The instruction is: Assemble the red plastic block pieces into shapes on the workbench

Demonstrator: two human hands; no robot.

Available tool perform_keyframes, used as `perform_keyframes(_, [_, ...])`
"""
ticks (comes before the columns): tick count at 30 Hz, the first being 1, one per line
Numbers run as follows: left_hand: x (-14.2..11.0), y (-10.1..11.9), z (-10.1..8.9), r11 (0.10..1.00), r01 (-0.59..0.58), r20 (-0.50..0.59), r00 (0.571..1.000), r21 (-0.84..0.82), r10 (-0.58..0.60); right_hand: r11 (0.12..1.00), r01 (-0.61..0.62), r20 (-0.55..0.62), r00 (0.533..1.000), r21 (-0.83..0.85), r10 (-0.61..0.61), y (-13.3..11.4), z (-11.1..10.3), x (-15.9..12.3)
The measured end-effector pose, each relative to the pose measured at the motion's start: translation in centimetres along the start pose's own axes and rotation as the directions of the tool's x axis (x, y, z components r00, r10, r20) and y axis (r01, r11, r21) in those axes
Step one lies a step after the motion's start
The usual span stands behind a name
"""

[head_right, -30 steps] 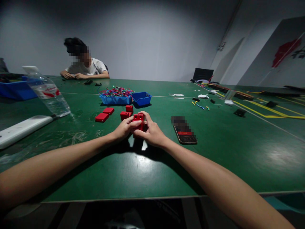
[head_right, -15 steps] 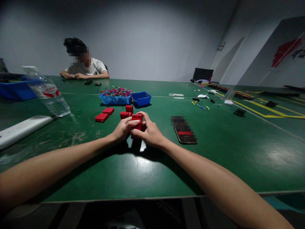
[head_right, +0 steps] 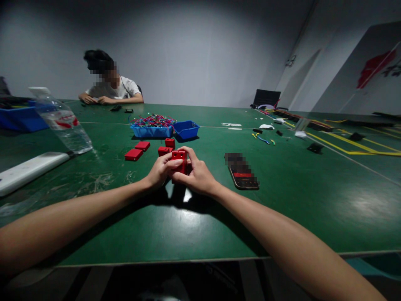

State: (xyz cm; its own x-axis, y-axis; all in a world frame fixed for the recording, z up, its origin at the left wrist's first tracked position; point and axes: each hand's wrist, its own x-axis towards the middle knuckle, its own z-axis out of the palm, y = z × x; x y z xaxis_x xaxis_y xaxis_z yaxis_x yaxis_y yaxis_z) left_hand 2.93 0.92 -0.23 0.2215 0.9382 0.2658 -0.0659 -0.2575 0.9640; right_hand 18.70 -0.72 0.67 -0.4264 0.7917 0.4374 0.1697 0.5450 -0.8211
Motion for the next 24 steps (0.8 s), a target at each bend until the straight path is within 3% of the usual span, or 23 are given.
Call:
perform_keyframes(15, [-0.31,0.04,0.05,0.997,-0.060,0.013,0.998,-0.043,0.061,0.996,0.063,0.017,0.998,-0.070,-0.062,-0.52,0.04,-0.31])
perform_keyframes(24, [-0.10,-0.13,0.04,1.000,-0.023,0.020,1.000,-0.018,0.024,0.998,0.045,0.002,0.999,-0.050,-0.045,0.08,0.18,-0.32])
